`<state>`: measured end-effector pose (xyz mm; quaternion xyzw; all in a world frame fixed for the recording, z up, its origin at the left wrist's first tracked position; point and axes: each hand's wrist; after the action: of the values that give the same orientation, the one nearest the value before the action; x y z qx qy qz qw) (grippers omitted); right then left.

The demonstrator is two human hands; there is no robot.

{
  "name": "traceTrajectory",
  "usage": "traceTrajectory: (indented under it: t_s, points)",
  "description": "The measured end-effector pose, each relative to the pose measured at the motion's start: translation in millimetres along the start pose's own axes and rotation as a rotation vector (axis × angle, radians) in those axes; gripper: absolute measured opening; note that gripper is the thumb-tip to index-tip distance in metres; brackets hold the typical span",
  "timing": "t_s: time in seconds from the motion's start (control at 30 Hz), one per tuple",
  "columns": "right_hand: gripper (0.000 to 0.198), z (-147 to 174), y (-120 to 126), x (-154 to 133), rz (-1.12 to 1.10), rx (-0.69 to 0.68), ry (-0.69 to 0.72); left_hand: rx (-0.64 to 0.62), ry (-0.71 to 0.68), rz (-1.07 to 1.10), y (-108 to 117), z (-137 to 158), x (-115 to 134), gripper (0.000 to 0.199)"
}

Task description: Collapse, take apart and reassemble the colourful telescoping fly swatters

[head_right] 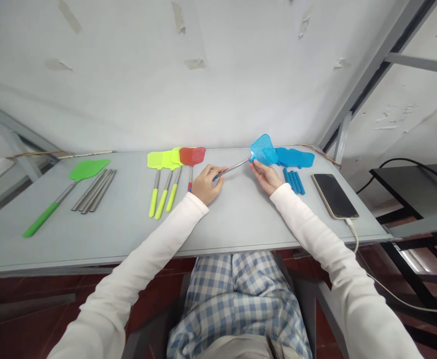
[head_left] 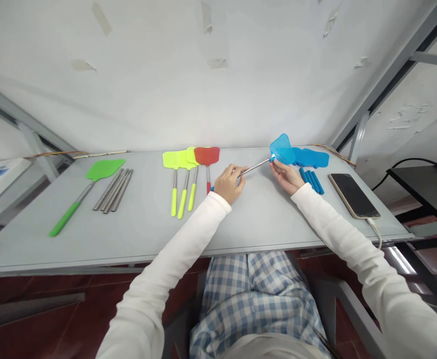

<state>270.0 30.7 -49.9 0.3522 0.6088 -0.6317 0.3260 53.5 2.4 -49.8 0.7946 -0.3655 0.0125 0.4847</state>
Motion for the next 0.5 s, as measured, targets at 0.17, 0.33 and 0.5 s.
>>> traceTrajectory:
  t_s: [0.17,0.33,0.5]
  points:
    - [0.016,2.1,-1.6,0.1,-0.042,-0.014,0.007,-0.042,0.012,-0.002,-1.1,0.8,0.9,0.033]
    - [0.017,4.0,-4.1,0.5,-0.061,-0.014,-0.002,-0.048,0.017,0.016,-2.9,1.3,0.3,0.034]
    - [0.020,5.9,-6.4,0.4,0.002,-0.022,0.025,-0.065,0.035,0.035,-4.8,0.9,-1.4,0.036]
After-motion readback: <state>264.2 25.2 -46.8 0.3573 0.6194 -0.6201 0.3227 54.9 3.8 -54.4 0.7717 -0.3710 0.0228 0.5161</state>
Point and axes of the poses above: each hand's wrist, its own z-axis away from the middle knuckle, its own y-axis out of the back of the hand, x = y × z, and after that the axes turned 6 degrees about -x, right-handed
